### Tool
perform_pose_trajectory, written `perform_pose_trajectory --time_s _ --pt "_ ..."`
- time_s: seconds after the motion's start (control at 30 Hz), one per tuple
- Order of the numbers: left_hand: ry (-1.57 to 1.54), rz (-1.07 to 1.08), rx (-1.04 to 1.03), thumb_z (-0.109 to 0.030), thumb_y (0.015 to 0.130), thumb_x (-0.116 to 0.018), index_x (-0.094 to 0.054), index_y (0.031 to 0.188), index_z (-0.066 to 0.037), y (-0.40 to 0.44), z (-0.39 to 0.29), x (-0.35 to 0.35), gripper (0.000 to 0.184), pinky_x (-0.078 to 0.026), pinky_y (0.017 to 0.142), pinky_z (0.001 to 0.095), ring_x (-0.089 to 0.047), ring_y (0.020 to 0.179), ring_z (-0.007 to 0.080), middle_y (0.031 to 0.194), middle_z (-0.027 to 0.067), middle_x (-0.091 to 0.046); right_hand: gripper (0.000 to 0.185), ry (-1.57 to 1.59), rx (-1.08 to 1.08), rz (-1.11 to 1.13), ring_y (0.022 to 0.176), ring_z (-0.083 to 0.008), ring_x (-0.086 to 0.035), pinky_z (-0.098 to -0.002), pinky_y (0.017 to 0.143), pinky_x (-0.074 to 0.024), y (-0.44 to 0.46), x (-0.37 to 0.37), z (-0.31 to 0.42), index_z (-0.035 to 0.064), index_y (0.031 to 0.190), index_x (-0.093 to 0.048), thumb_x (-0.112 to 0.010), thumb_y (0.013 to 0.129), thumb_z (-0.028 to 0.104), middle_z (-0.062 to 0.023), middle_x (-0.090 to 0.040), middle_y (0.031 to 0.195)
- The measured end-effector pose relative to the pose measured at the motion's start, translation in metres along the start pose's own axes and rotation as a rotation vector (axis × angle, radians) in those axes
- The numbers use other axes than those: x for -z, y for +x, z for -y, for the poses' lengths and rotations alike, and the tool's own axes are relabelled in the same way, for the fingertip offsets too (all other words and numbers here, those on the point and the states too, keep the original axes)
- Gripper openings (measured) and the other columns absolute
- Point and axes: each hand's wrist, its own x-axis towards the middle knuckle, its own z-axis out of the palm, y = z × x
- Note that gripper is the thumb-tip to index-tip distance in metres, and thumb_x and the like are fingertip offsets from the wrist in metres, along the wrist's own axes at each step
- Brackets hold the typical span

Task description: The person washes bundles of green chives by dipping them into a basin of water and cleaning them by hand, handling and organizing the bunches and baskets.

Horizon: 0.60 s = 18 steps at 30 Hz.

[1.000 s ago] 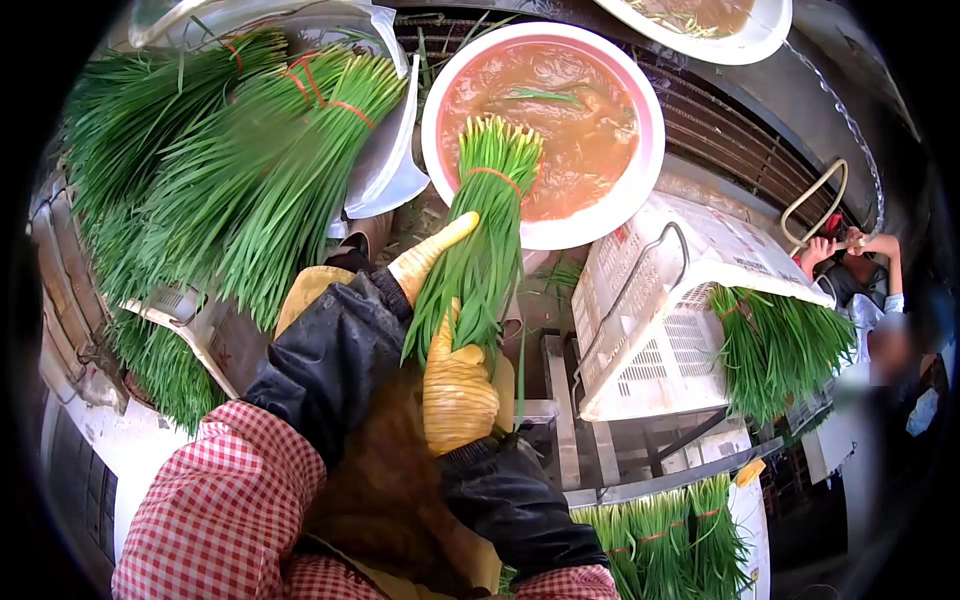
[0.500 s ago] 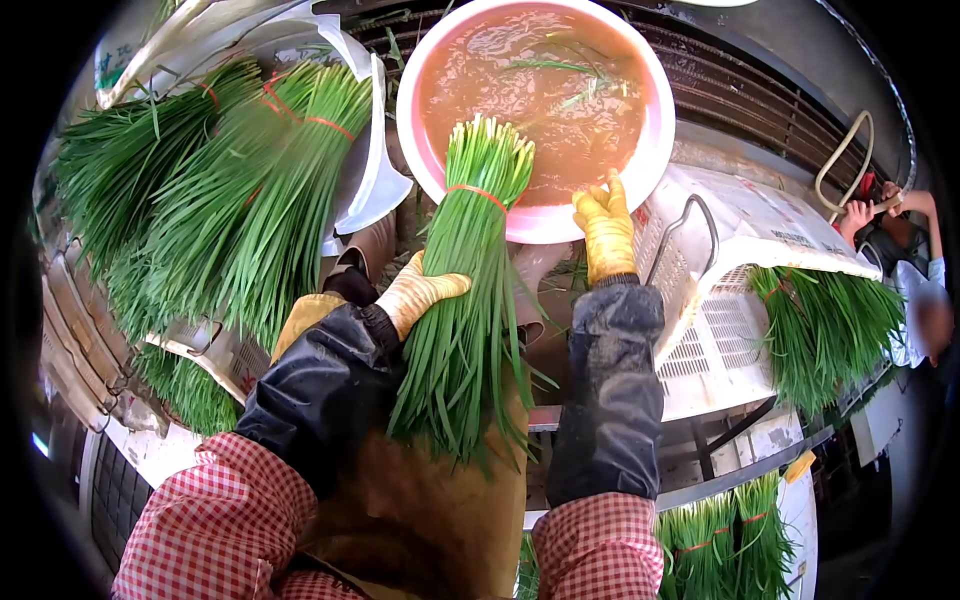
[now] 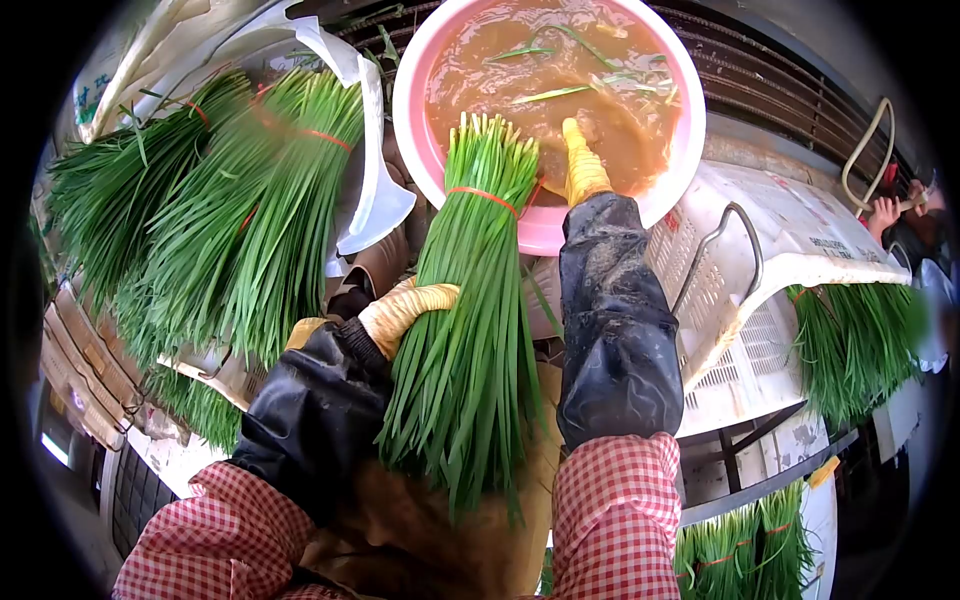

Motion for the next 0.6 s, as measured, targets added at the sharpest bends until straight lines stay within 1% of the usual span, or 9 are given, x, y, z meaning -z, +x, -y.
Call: perform_pose_trajectory --time_s 0.03,0.07,0.17,0.23,0.27,0.37,0.5,0.53,0.6 --pt "0.004 0.005 0.001 -0.008 0.078 -0.069 -0.058 0.114 -0.004 0.0 -0.002 -0.001 0.038 -0.055 0.069 0.0334 -0.065 0.077 0.0197 0.093 0.0066 -0.066 0.065 -0.09 0.075 0.017 0.126 -0.0297 -0.039 -0.0487 0.094 -0.0431 -0.014 -0.008 0.002 0.0161 0.139 -0.038 -0.061 0.087 0.047 -0.0087 -0.049 0.133" --pt "0.017 -0.003 0.007 -0.008 0.078 -0.069 -0.059 0.113 -0.004 0.0 -0.003 -0.001 0.037 -0.055 0.069 0.0329 -0.065 0.077 0.0193 0.092 0.0065 -0.066 0.057 -0.326 0.069 0.229 0.123 -0.0258 -0.043 -0.0454 0.095 -0.0423 0.007 0.005 0.001 0.014 0.131 -0.05 -0.064 0.086 0.045 -0.0091 -0.05 0.132" --pt "0.021 -0.002 0.013 -0.009 0.078 -0.069 -0.06 0.111 -0.004 -0.001 -0.003 0.004 0.034 -0.055 0.068 0.0317 -0.065 0.076 0.0182 0.091 0.0058 -0.066 0.024 -0.402 0.234 0.25 0.091 -0.0175 -0.058 -0.0291 0.085 -0.0442 0.018 -0.007 -0.011 0.0069 0.102 -0.067 -0.072 0.081 0.018 -0.005 -0.065 0.101" --pt "-0.003 0.019 0.042 -0.009 0.078 -0.069 -0.06 0.11 -0.004 0.0 -0.005 0.006 0.033 -0.055 0.068 0.0314 -0.065 0.076 0.0177 0.091 0.0055 -0.066 0.01 -0.368 0.36 0.264 0.081 -0.0162 -0.058 -0.0301 0.077 -0.0451 0.025 -0.011 -0.01 0.0056 0.087 -0.069 -0.071 0.081 0.013 -0.001 -0.067 0.084" --pt "-0.002 0.015 0.043 -0.009 0.078 -0.069 -0.06 0.11 -0.004 -0.001 -0.006 0.005 0.033 -0.055 0.068 0.0314 -0.065 0.076 0.0177 0.091 0.0055 -0.066 0.013 -0.363 0.416 0.236 0.072 -0.0167 -0.057 -0.0331 0.071 -0.0458 0.028 -0.012 -0.012 0.0043 0.082 -0.068 -0.071 0.081 0.017 -0.0028 -0.066 0.078" --pt "-0.028 0.048 0.039 -0.009 0.079 -0.069 -0.06 0.11 -0.003 -0.002 -0.008 0.006 0.033 -0.055 0.069 0.0317 -0.065 0.076 0.0174 0.092 0.0055 -0.066 0.012 -0.692 0.552 0.04 0.07 -0.0104 -0.052 -0.0285 0.065 -0.0446 0.035 -0.019 -0.015 0.0048 0.084 -0.067 -0.069 0.083 0.016 0.001 -0.062 0.073" --pt "-0.002 0.082 0.053 -0.01 0.079 -0.069 -0.061 0.109 -0.004 -0.004 -0.008 0.009 0.032 -0.054 0.071 0.0303 -0.065 0.078 0.017 0.092 0.0053 -0.066 0.02 -0.93 0.529 -0.287 0.063 -0.0172 -0.057 -0.033 0.064 -0.0484 0.071 -0.015 0.011 0.0006 0.093 -0.063 -0.064 0.086 0.019 -0.0048 -0.063 0.076" --pt "0.006 0.064 0.037 -0.011 0.079 -0.069 -0.061 0.108 -0.004 -0.005 -0.008 0.007 0.031 -0.054 0.071 0.0301 -0.065 0.078 0.0169 0.092 0.0054 -0.066 0.026 -0.595 0.449 -0.274 0.068 -0.0197 -0.06 -0.0365 0.066 -0.0502 0.093 -0.007 0.02 0.0014 0.101 -0.061 -0.062 0.087 0.023 -0.0068 -0.064 0.083" --pt "0.028 0.045 0.035 -0.014 0.08 -0.069 -0.062 0.106 -0.003 -0.008 -0.01 0.007 0.029 -0.054 0.071 0.03 -0.065 0.077 0.0167 0.091 0.0056 -0.067 0.041 -0.318 0.334 -0.236 0.081 -0.0234 -0.063 -0.044 0.068 -0.0525 0.105 0.008 0.035 0.0027 0.115 -0.055 -0.061 0.087 0.033 -0.0103 -0.063 0.097"
